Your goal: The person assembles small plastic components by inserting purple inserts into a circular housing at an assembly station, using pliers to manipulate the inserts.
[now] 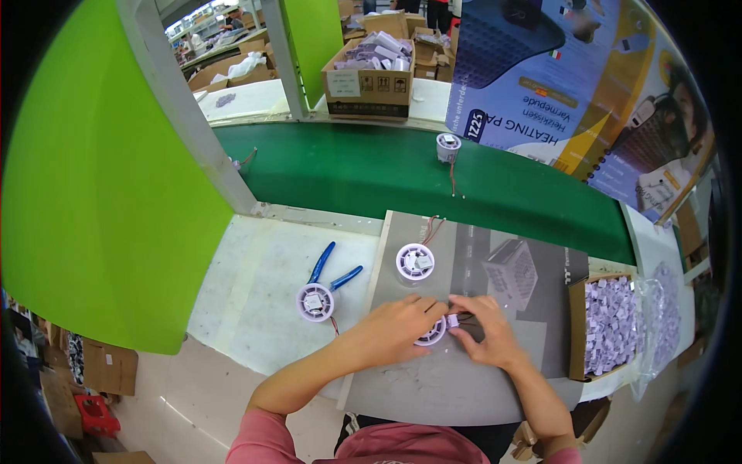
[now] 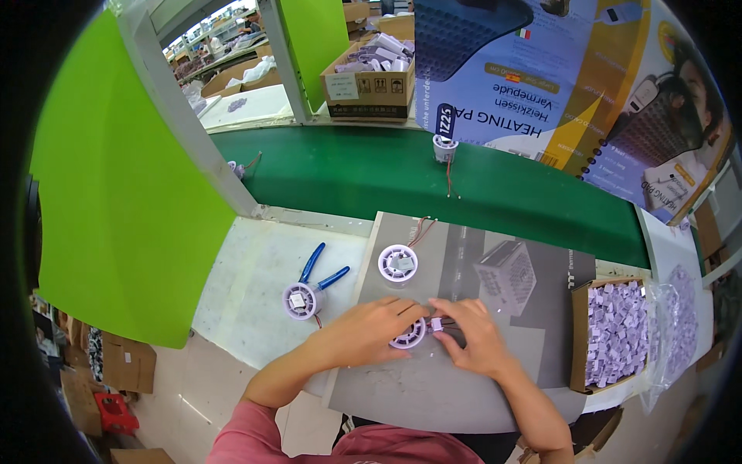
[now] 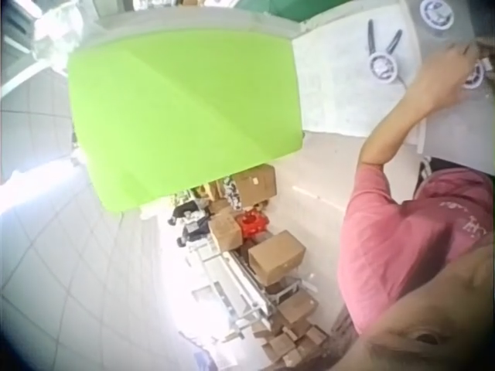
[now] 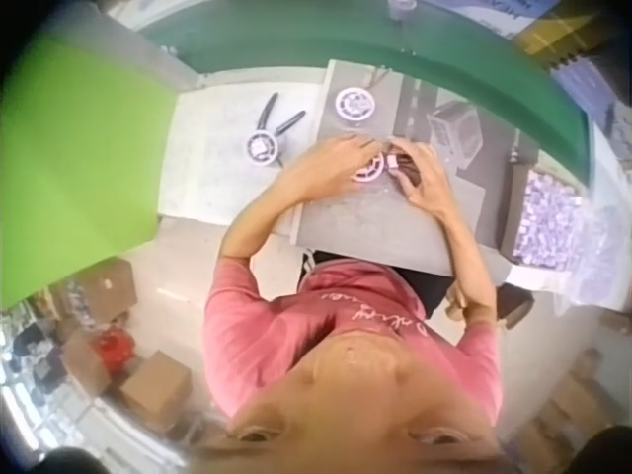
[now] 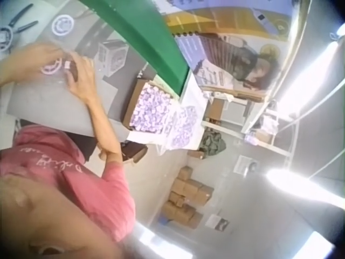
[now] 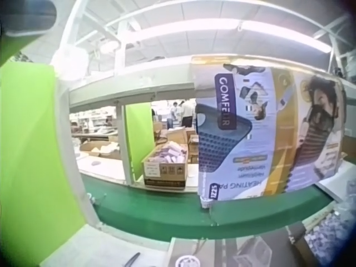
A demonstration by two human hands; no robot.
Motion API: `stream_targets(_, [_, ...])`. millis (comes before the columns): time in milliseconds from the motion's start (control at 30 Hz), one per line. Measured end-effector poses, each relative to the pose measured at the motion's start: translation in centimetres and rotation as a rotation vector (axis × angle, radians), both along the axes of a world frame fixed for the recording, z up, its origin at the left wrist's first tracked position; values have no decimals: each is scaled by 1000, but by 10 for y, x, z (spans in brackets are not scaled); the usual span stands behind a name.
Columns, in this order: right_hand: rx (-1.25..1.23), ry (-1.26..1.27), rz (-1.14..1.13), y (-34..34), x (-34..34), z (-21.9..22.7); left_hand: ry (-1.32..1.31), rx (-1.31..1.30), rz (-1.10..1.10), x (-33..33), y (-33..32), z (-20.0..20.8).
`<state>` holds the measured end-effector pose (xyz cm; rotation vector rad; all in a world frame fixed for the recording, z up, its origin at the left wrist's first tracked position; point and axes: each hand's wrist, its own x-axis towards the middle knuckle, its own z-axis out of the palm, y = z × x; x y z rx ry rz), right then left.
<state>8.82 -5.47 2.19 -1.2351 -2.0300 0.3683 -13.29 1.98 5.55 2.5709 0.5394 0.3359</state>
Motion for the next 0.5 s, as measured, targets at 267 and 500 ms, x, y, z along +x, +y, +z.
stream_targets(267, [-17,202,-34,1,19,-3,-117,-119,-15,15,12,-9])
stream_targets(500, [-93,247,-22,7,36,3,-222,-194,43,29,15,-13])
